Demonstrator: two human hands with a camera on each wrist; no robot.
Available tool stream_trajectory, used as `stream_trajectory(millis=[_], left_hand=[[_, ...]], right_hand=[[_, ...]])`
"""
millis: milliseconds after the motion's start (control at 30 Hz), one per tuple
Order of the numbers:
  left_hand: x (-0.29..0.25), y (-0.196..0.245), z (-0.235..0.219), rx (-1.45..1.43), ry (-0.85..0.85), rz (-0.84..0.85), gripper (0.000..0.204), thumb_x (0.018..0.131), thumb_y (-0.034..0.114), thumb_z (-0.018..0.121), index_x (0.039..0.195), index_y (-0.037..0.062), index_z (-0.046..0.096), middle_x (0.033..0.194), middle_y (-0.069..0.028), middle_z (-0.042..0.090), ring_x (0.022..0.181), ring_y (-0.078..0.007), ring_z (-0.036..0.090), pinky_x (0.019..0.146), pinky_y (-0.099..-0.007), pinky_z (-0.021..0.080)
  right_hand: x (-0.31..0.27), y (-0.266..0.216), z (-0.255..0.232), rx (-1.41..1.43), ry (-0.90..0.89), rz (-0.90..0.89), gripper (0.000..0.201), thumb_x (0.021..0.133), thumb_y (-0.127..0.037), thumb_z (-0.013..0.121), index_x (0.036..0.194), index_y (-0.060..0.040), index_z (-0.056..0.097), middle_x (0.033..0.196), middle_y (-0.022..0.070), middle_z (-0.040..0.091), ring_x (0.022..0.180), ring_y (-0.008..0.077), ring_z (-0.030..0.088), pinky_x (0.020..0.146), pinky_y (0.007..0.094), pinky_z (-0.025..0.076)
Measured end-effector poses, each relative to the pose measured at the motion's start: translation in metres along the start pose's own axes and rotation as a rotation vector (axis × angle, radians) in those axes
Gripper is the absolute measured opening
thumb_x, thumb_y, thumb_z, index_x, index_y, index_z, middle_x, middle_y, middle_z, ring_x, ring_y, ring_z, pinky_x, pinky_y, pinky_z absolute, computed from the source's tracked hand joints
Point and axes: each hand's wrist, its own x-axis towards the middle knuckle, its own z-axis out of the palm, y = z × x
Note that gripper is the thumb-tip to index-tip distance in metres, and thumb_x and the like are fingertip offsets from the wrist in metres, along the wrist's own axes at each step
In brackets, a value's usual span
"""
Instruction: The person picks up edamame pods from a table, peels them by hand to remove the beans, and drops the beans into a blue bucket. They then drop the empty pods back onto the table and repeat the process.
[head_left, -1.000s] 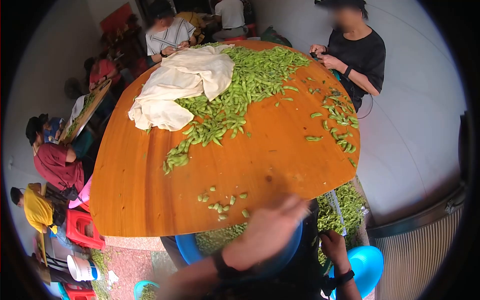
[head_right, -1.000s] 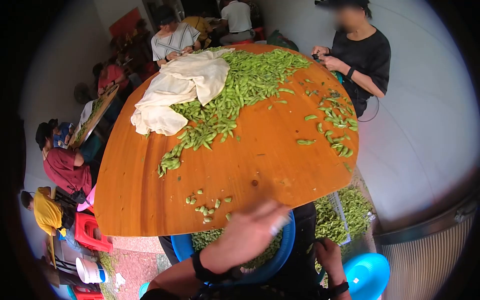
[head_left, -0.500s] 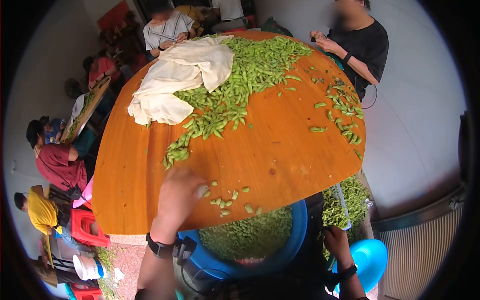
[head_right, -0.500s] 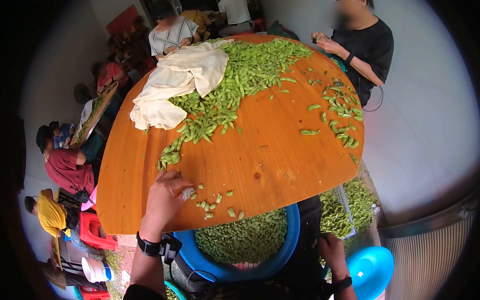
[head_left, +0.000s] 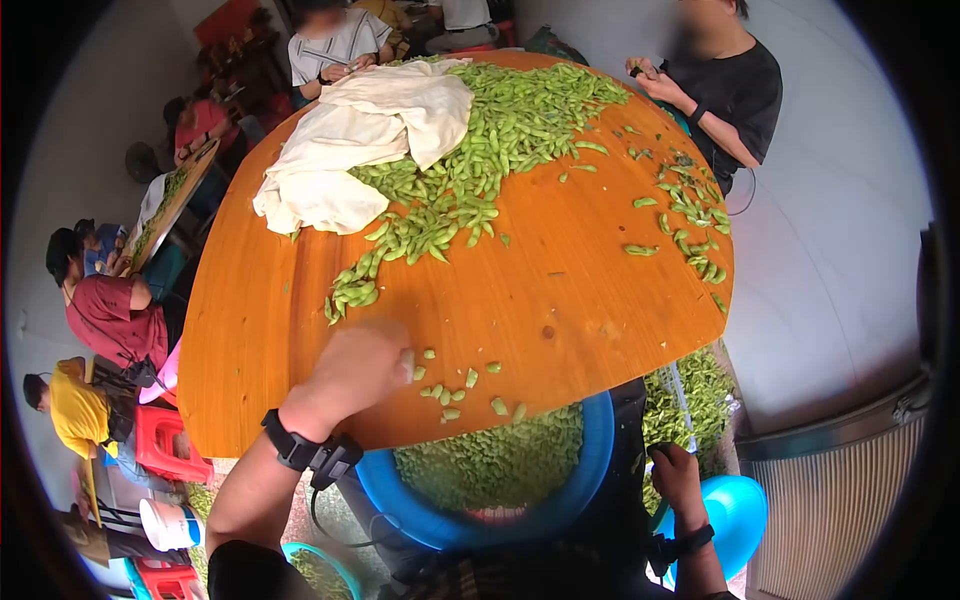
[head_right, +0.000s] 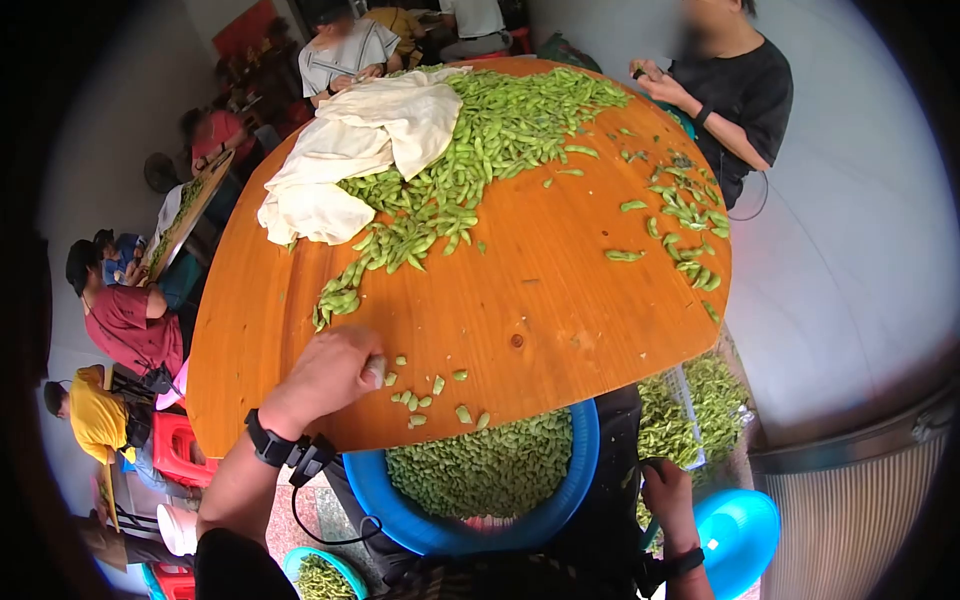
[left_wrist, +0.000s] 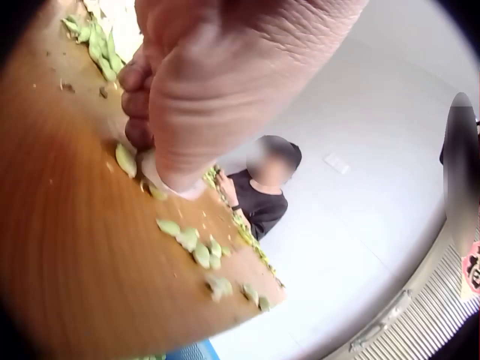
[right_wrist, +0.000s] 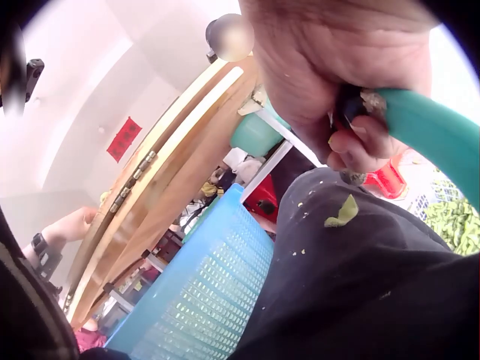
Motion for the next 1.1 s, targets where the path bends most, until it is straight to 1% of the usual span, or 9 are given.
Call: stream_trajectory(millis=[133,267,300,400,567,633,700,833,1100], left_hand=[[-0.038,0.002,-0.014,-0.022,0.359,-0.080,0.021,0.070,0.003,0.062,0.090,0.0026,0.057,0.079,-0.0187,0.060,0.077,-0.0390,0.060,0.068,-0.0450,0.048],[-0.109,-0.008,-0.010,-0.001,0.330,-0.381,0.017,0.074,0.001,0.061,0.089,0.0019,0.053,0.078,-0.0219,0.059,0.076,-0.0425,0.059,0.067,-0.0477,0.048],[-0.129,-0.012,-0.003,-0.014,0.333,-0.427,0.018,0.075,0.000,0.060,0.090,0.0018,0.051,0.077,-0.0220,0.059,0.075,-0.0421,0.059,0.066,-0.0476,0.047],[-0.180,-0.011,0.014,-0.091,0.224,-0.640,0.020,0.076,-0.003,0.058,0.093,0.0006,0.049,0.081,-0.0215,0.058,0.076,-0.0405,0.059,0.067,-0.0469,0.048],[-0.185,0.020,-0.003,0.157,0.175,-0.508,0.015,0.074,-0.006,0.062,0.088,-0.0004,0.057,0.090,-0.0165,0.056,0.080,-0.0354,0.061,0.068,-0.0431,0.051],[-0.160,0.036,-0.009,-0.077,0.366,-0.601,0.012,0.074,-0.004,0.065,0.085,0.0004,0.062,0.086,-0.0145,0.059,0.080,-0.0341,0.063,0.068,-0.0413,0.052],[-0.127,0.044,0.004,-0.133,0.502,-0.312,0.012,0.074,-0.007,0.065,0.084,0.0003,0.065,0.086,-0.0138,0.061,0.069,-0.0283,0.061,0.061,-0.0318,0.050],[-0.038,0.086,0.001,-0.246,0.430,0.079,0.023,0.077,0.007,0.071,0.100,0.0046,0.066,0.093,-0.0114,0.061,0.083,-0.0327,0.061,0.075,-0.0395,0.051],[0.018,0.077,0.033,-0.228,0.207,0.162,0.014,0.081,0.003,0.061,0.095,0.0018,0.059,0.092,-0.0165,0.057,0.084,-0.0386,0.060,0.072,-0.0448,0.051]], right_hand=[[0.007,0.013,-0.012,-0.032,0.009,0.000,0.016,0.089,-0.011,0.058,0.095,0.0017,0.067,0.061,0.0065,0.059,0.049,0.0107,0.053,0.045,0.0271,0.040],[0.022,0.048,-0.023,-0.128,0.104,-0.139,0.012,0.089,-0.009,0.057,0.090,0.0013,0.064,0.058,0.0011,0.053,0.045,0.0074,0.048,0.041,0.0248,0.035],[0.023,0.051,-0.029,-0.253,0.093,-0.146,0.019,0.087,-0.008,0.057,0.099,0.0023,0.066,0.077,0.0154,0.068,0.062,0.0203,0.064,0.058,0.0339,0.050],[0.010,0.001,-0.022,-0.300,0.035,-0.258,0.019,0.087,-0.006,0.056,0.102,0.0017,0.066,0.073,0.0113,0.066,0.058,0.0160,0.062,0.053,0.0300,0.048],[-0.008,-0.092,-0.003,0.016,-0.201,-0.075,0.010,0.092,-0.005,0.053,0.094,0.0007,0.061,0.063,0.0034,0.058,0.050,0.0089,0.054,0.044,0.0234,0.041],[-0.013,-0.108,0.001,0.047,-0.265,-0.102,0.013,0.095,-0.006,0.051,0.084,-0.0013,0.055,0.060,0.0014,0.054,0.046,0.0072,0.050,0.041,0.0214,0.038],[-0.019,-0.123,0.004,0.049,-0.308,-0.112,0.012,0.095,-0.008,0.053,0.085,-0.0019,0.056,0.061,0.0008,0.055,0.047,0.0064,0.050,0.042,0.0212,0.039],[-0.030,-0.135,0.014,0.026,-0.373,-0.194,0.007,0.094,-0.008,0.056,0.092,-0.0016,0.060,0.064,0.0003,0.055,0.050,0.0054,0.050,0.045,0.0212,0.039],[-0.032,-0.107,0.008,-0.002,-0.320,-0.168,0.007,0.093,-0.006,0.057,0.094,-0.0009,0.061,0.064,0.0005,0.056,0.051,0.0058,0.050,0.046,0.0219,0.039]])
